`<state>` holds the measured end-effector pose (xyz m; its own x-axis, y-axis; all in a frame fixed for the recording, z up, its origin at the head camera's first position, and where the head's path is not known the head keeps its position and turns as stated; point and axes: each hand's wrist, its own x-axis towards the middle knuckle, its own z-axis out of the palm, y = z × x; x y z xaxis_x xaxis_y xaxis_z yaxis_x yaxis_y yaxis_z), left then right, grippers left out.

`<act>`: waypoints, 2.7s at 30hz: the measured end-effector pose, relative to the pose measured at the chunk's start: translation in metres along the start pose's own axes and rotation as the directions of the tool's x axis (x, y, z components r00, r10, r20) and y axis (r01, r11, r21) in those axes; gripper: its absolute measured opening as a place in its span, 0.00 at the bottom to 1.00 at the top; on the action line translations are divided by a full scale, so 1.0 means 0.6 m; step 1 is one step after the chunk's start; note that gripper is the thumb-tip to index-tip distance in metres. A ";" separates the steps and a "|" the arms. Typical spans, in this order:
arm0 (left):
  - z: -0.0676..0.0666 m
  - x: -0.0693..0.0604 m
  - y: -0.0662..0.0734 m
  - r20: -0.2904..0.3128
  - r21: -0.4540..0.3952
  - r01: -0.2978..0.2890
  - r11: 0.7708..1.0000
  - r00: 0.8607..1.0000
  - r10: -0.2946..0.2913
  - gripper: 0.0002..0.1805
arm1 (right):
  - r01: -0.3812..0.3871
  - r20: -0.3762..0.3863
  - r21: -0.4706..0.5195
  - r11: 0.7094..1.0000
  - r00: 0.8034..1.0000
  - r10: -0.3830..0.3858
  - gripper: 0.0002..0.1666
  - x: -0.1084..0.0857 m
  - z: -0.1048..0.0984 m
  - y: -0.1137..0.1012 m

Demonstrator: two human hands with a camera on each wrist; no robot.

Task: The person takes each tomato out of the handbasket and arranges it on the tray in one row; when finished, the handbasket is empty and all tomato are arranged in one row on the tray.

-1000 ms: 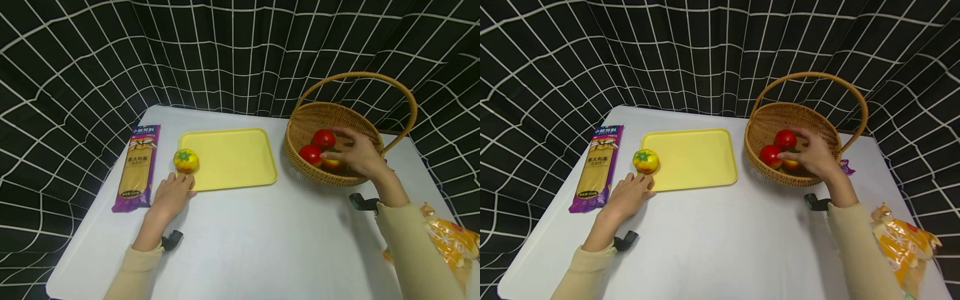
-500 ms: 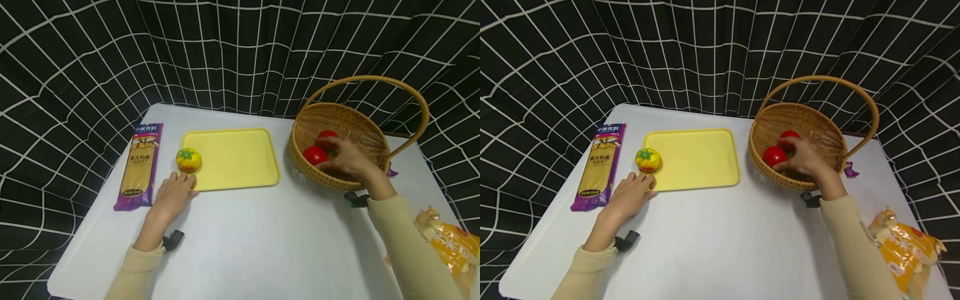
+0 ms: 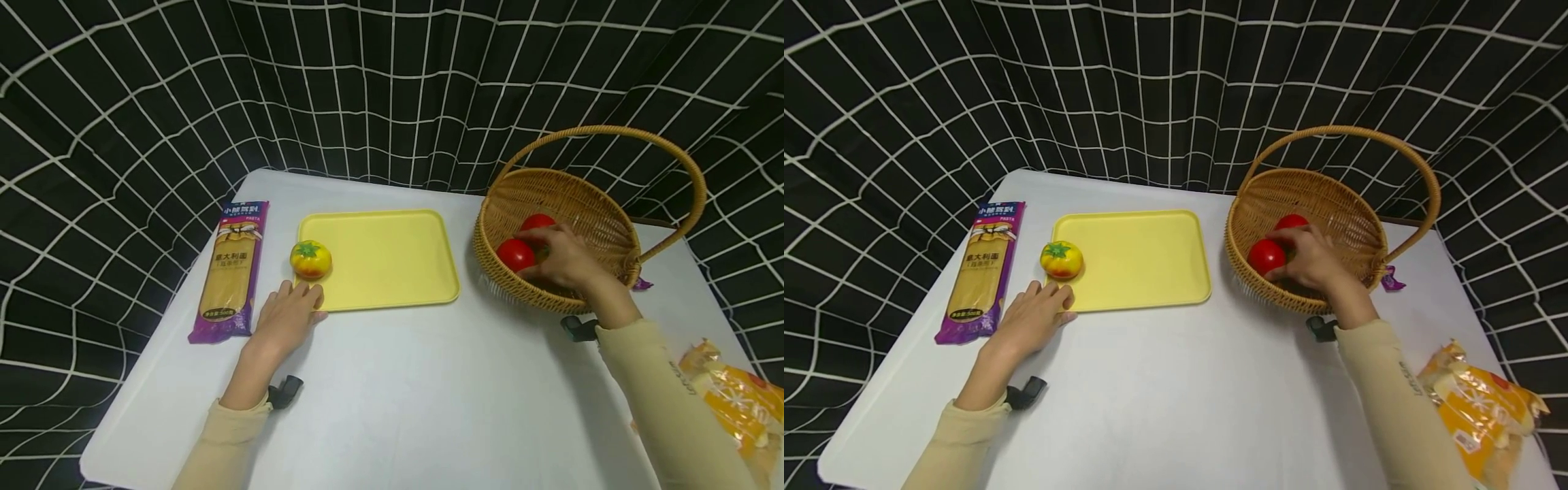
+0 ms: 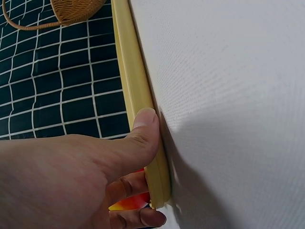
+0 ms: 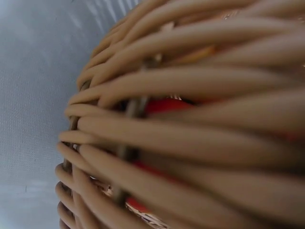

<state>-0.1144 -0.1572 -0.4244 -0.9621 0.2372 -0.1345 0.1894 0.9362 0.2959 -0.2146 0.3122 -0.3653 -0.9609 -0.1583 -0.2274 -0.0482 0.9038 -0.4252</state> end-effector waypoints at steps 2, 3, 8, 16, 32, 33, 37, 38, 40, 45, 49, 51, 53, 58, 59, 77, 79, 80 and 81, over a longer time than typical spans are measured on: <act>0.001 0.000 0.000 0.002 0.001 0.001 1.000 1.000 -0.001 0.10 | 0.005 -0.003 0.004 1.000 1.000 -0.005 0.46 -0.001 0.000 0.000; 0.001 0.000 0.000 0.003 0.002 0.001 1.000 1.000 -0.001 0.10 | 0.008 -0.004 0.008 1.000 1.000 -0.008 0.45 -0.001 0.001 0.000; 0.002 0.000 0.000 0.005 0.002 0.003 1.000 1.000 -0.003 0.11 | 0.017 -0.021 0.021 1.000 1.000 -0.017 0.45 -0.003 0.000 0.002; 0.001 0.000 -0.001 0.010 0.012 0.009 1.000 1.000 -0.009 0.11 | 0.094 -0.117 0.071 0.993 0.989 -0.085 0.47 -0.014 -0.018 -0.016; -0.002 0.001 -0.001 0.002 0.007 0.005 1.000 1.000 -0.005 0.11 | 0.353 -0.444 0.118 0.928 0.855 -0.268 0.45 -0.043 -0.050 -0.103; -0.001 0.001 -0.001 0.003 0.006 0.005 1.000 1.000 -0.005 0.11 | 0.367 -0.456 0.119 0.923 0.845 -0.277 0.44 -0.043 -0.050 -0.110; 0.000 0.001 0.000 0.001 0.003 0.001 1.000 1.000 -0.001 0.11 | 0.429 -0.490 0.125 0.895 0.811 -0.320 0.42 -0.038 -0.046 -0.132; 0.000 0.001 0.000 -0.001 0.001 0.001 1.000 1.000 -0.001 0.11 | 0.437 -0.496 0.130 0.890 0.806 -0.323 0.42 -0.036 -0.044 -0.137; 0.000 0.000 0.000 -0.004 0.001 -0.003 1.000 1.000 0.003 0.10 | 0.454 -0.505 0.140 0.880 0.797 -0.331 0.41 -0.029 -0.040 -0.147; -0.001 -0.002 0.000 -0.003 -0.001 0.003 1.000 1.000 -0.003 0.10 | 0.461 -0.497 0.192 0.866 0.807 -0.319 0.40 -0.012 -0.021 -0.180; -0.001 -0.003 -0.001 0.002 -0.003 0.009 1.000 1.000 -0.009 0.10 | 0.471 -0.477 0.235 0.850 0.818 -0.321 0.40 0.004 0.002 -0.212; -0.001 -0.003 -0.002 0.002 0.000 0.009 1.000 1.000 -0.009 0.10 | 0.465 -0.461 0.253 0.849 0.829 -0.317 0.41 0.013 0.016 -0.225; 0.000 -0.002 -0.003 0.002 0.003 0.008 1.000 1.000 -0.008 0.10 | 0.455 -0.449 0.267 0.849 0.839 -0.308 0.42 0.021 0.031 -0.236; 0.000 0.000 -0.004 0.003 -0.004 0.011 1.000 1.000 -0.011 0.10 | 0.423 -0.407 0.322 0.847 0.869 -0.280 0.43 0.040 0.073 -0.259; 0.001 0.001 -0.004 0.004 -0.007 0.012 1.000 1.000 -0.012 0.10 | 0.426 -0.400 0.338 0.840 0.872 -0.281 0.44 0.044 0.082 -0.262; -0.003 0.006 -0.002 0.015 0.003 0.007 1.000 1.000 -0.007 0.09 | 0.288 -0.128 0.461 0.840 0.958 -0.258 0.42 0.105 0.203 -0.329; -0.004 0.006 -0.001 0.016 0.002 0.008 1.000 1.000 -0.008 0.09 | 0.282 -0.104 0.442 0.852 0.959 -0.264 0.42 0.108 0.212 -0.335; -0.004 0.006 0.000 0.017 0.001 0.010 1.000 1.000 -0.010 0.09 | 0.285 -0.096 0.435 0.854 0.958 -0.270 0.42 0.109 0.216 -0.337; -0.005 0.006 0.000 0.019 0.001 0.012 1.000 1.000 -0.012 0.09 | 0.287 -0.090 0.425 0.858 0.957 -0.275 0.42 0.110 0.220 -0.340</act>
<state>-0.1184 -0.1569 -0.4221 -0.9604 0.2309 -0.1557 0.1781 0.9391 0.2938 -0.2322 0.0651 -0.4093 -0.9310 -0.3644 -0.0214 -0.2012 0.5613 -0.8028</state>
